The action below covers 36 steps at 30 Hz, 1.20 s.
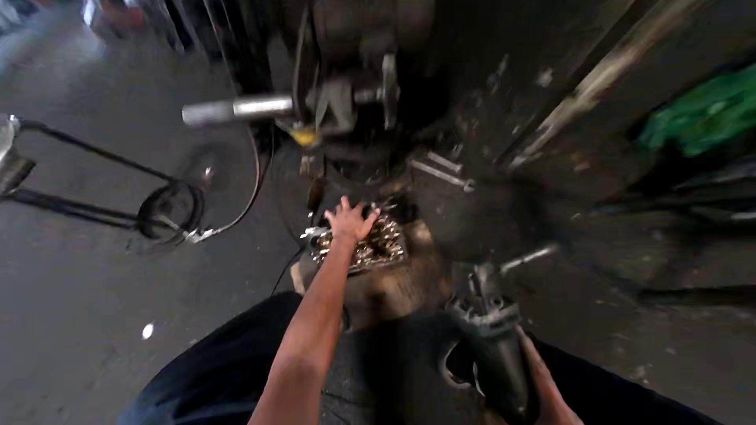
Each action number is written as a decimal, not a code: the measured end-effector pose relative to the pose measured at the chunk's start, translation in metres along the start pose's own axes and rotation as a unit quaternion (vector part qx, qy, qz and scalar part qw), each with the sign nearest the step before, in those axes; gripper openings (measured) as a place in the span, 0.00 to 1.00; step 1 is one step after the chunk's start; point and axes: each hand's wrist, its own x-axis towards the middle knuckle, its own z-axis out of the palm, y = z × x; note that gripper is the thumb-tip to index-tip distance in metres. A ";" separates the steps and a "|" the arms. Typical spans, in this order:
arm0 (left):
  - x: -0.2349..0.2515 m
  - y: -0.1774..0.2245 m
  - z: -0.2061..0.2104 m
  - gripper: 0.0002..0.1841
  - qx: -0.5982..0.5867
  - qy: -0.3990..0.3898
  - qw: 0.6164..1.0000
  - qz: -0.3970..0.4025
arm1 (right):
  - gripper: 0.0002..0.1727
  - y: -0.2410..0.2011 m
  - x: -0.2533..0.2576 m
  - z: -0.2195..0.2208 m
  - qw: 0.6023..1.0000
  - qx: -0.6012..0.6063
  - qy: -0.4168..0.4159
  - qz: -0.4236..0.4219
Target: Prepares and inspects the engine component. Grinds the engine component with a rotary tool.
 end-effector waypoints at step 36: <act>-0.131 0.003 0.113 0.50 0.007 0.152 0.983 0.104 | 0.52 0.011 -0.005 0.022 0.888 0.420 0.046 -0.182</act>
